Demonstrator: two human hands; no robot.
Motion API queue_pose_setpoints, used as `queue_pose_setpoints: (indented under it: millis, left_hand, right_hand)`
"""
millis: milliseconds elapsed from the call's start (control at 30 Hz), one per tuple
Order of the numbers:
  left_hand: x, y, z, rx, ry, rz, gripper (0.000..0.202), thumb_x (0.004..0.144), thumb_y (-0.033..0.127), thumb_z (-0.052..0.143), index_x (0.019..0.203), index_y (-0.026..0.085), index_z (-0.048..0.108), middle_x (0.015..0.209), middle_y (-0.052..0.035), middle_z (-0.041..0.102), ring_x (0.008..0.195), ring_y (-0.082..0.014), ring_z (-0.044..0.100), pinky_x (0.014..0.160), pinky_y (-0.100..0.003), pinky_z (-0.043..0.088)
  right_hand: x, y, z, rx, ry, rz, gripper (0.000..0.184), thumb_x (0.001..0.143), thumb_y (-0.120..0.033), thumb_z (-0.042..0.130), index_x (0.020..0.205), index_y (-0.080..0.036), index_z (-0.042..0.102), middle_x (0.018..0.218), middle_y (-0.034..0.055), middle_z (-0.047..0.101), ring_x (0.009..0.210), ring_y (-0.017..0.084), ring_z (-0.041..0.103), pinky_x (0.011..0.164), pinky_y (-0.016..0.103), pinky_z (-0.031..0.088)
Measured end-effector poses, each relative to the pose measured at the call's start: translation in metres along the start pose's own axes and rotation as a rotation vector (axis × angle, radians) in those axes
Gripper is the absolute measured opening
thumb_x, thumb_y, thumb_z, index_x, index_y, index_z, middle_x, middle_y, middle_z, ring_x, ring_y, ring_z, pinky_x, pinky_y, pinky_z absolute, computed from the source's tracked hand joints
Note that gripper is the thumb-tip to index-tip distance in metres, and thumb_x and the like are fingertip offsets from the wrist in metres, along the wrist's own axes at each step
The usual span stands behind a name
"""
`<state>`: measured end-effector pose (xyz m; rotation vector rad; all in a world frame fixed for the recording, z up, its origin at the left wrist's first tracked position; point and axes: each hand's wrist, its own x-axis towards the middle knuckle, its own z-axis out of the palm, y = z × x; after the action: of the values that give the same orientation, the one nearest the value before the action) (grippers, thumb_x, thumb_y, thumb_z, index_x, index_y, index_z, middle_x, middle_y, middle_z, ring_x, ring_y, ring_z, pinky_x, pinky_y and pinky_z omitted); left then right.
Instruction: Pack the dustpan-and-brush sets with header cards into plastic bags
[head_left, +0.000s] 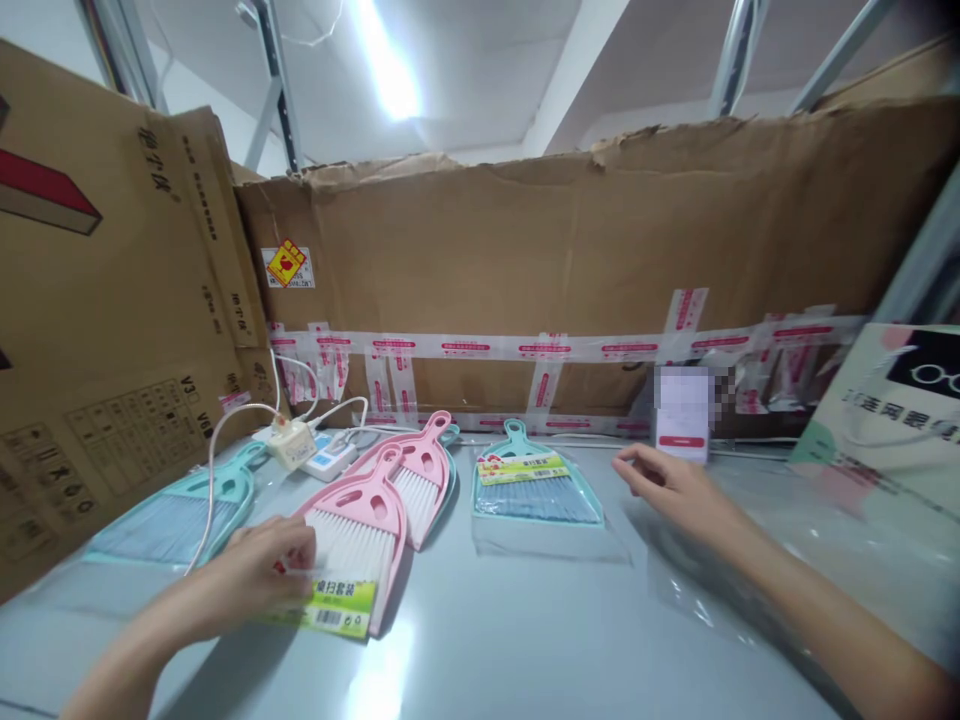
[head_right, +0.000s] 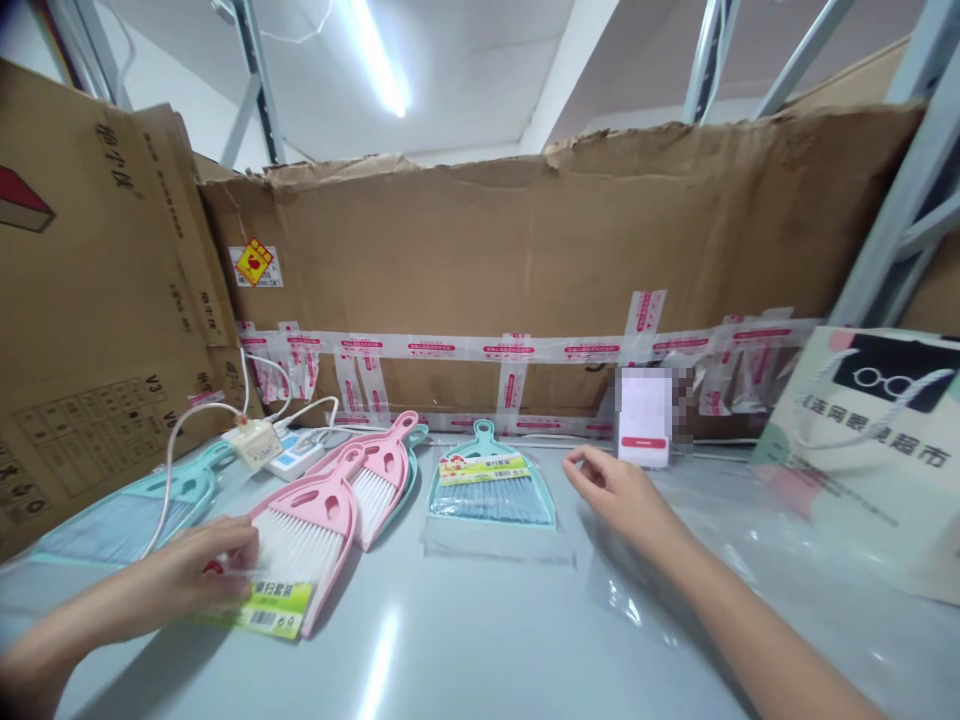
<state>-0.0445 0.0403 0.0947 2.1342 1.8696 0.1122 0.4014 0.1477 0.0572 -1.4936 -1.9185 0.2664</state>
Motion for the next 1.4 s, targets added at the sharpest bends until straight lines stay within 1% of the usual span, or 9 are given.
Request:
queue_pose_setpoints:
  millis: [133,267,400,500,767,933,1067,1233,1400]
  left_hand:
    - [0.020,0.014,-0.016,-0.038,-0.074,0.124,0.014,0.075,0.030,0.046,0.072,0.019,0.053,0.085,-0.0031,0.058,0.084,-0.0192,0.052,0.076,-0.028,0.039]
    - [0.044,0.028,-0.020,0.107,-0.040,0.038,0.012,0.065,0.027,0.054,0.074,0.019,0.056,0.098,-0.0054,0.057,0.094,-0.0247,0.052,0.087,-0.038,0.037]
    - [0.055,0.015,-0.013,0.112,0.138,-0.103,0.056,0.058,0.037,0.063,0.108,0.019,0.050,0.122,-0.0126,0.048,0.115,-0.0333,0.043,0.093,-0.046,0.035]
    - [0.056,-0.003,-0.010,-0.059,0.062,-0.185,0.078,0.055,0.048,0.067,0.120,0.014,0.040,0.123,-0.0150,0.051,0.112,-0.0323,0.049,0.086,-0.038,0.042]
    - [0.050,-0.009,-0.008,-0.209,0.013,-0.197,0.069,0.056,0.056,0.068,0.108,0.014,0.051,0.116,-0.0131,0.060,0.107,-0.0331,0.055,0.086,-0.037,0.045]
    - [0.039,0.000,-0.006,-0.702,-0.122,-0.071,0.077,0.059,0.044,0.072,0.125,0.020,0.041,0.113,-0.0067,0.065,0.105,-0.0280,0.060,0.087,-0.037,0.049]
    - [0.036,0.014,-0.009,-0.903,-0.168,-0.006,0.082,0.058,0.038,0.075,0.129,0.018,0.039,0.109,-0.0086,0.067,0.099,-0.0281,0.063,0.087,-0.040,0.050]
    - [0.053,0.052,-0.018,-0.941,-0.156,0.146,0.073,0.060,0.033,0.076,0.125,0.018,0.046,0.110,-0.0091,0.066,0.100,-0.0265,0.062,0.086,-0.038,0.050]
    - [0.086,0.091,-0.022,-0.918,-0.107,0.150,0.063,0.056,0.031,0.079,0.111,0.015,0.055,0.104,-0.0103,0.067,0.096,-0.0280,0.063,0.082,-0.038,0.051]
  right_hand:
    - [-0.001,-0.003,0.000,0.008,-0.034,0.001,0.032,0.084,-0.048,0.039,0.079,-0.021,0.055,0.058,-0.0014,0.052,0.056,0.016,0.049,0.055,0.028,0.037]
    - [-0.004,-0.008,0.000,0.017,-0.072,-0.004,0.032,0.085,-0.048,0.039,0.081,-0.021,0.056,0.061,-0.0010,0.054,0.058,0.015,0.050,0.056,0.027,0.038]
    - [-0.005,-0.010,0.001,0.013,-0.074,-0.018,0.031,0.085,-0.048,0.040,0.080,-0.022,0.056,0.061,-0.0012,0.055,0.058,0.015,0.050,0.055,0.026,0.038]
    - [-0.005,-0.009,0.002,0.011,-0.068,-0.016,0.031,0.085,-0.048,0.040,0.081,-0.022,0.057,0.061,-0.0009,0.056,0.057,0.015,0.051,0.055,0.027,0.038]
    - [-0.009,-0.027,0.010,0.182,-0.126,0.036,0.033,0.084,-0.048,0.041,0.085,-0.020,0.058,0.070,0.0019,0.061,0.067,0.017,0.056,0.061,0.028,0.041]
    - [-0.022,-0.068,0.028,0.362,-0.182,-0.003,0.032,0.082,-0.046,0.044,0.088,-0.019,0.058,0.083,0.0048,0.062,0.079,0.019,0.057,0.073,0.032,0.045]
    - [-0.031,-0.107,0.044,0.620,-0.341,-0.027,0.036,0.078,-0.046,0.055,0.101,-0.020,0.052,0.106,0.0084,0.058,0.098,0.020,0.056,0.088,0.037,0.044]
    - [-0.030,-0.144,0.049,1.051,-0.663,0.170,0.078,0.057,-0.045,0.077,0.117,-0.022,0.034,0.119,0.0123,0.054,0.102,0.022,0.059,0.088,0.039,0.048]
    - [-0.019,-0.140,0.050,1.072,-0.382,0.224,0.080,0.049,-0.032,0.083,0.113,-0.020,0.036,0.118,0.0119,0.057,0.104,0.025,0.059,0.085,0.038,0.050]
